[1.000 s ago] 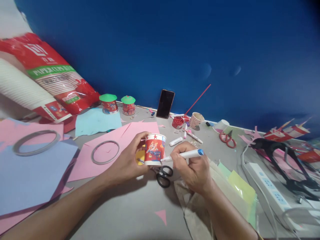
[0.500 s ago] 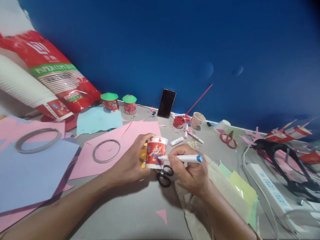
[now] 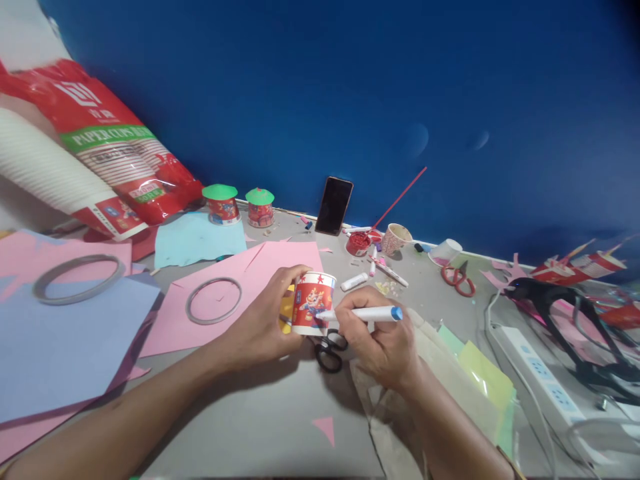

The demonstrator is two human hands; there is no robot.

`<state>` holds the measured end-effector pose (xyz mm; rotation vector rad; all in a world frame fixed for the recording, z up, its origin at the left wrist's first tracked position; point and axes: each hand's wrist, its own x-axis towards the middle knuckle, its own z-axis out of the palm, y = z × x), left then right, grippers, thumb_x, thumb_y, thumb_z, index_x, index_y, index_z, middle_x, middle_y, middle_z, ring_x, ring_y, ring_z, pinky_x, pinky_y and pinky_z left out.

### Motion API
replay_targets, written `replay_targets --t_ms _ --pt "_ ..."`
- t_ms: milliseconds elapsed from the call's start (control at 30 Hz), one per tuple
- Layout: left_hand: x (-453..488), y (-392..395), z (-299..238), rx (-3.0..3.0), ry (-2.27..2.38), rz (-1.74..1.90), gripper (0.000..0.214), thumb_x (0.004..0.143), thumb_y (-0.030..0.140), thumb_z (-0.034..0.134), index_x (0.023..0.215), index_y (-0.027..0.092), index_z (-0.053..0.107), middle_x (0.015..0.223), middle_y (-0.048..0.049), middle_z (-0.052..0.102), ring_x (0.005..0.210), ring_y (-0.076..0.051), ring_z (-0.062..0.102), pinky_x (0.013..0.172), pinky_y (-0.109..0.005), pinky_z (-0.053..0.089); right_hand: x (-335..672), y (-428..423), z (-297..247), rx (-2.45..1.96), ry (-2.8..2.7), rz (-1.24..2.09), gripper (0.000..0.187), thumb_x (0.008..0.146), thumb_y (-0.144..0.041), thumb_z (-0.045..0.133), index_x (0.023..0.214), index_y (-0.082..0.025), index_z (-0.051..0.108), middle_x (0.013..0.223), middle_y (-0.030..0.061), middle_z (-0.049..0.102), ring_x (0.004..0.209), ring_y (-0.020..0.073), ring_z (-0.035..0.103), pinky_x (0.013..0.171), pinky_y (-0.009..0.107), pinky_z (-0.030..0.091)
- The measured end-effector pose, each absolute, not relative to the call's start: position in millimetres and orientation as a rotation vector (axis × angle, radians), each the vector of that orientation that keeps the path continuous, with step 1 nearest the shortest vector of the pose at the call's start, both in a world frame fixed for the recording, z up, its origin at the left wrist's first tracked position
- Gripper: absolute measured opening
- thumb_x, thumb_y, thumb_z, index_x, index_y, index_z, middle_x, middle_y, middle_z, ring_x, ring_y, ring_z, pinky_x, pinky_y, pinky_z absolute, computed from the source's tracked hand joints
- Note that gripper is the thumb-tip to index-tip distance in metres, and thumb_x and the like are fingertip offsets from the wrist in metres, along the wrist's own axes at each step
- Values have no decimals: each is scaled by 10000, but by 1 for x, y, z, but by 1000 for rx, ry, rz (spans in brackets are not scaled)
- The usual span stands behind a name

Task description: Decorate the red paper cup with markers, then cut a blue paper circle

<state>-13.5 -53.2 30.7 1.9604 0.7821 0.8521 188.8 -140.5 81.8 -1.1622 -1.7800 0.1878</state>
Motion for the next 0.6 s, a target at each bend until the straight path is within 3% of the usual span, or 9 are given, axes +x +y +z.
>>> replay_targets --t_ms 467,600 --pt "-14 -53 33 1959 800 840 740 742 235 746 1443 248 509 1436 -115 654 1205 -322 747 1020 -443 649 190 -141 80 -1176 -1764 277 215 1016 -197 611 810 -239 658 686 -21 723 556 135 654 549 237 492" --pt "-13 -51 36 1964 799 870 755 750 259 772 1456 258 506 1449 -111 678 1304 -357 722 1099 -481 621 196 -142 69 -1126 -1567 254 94 1072 -229 634 1038 -245 719 787 -4 772 579 142 687 571 255 534"
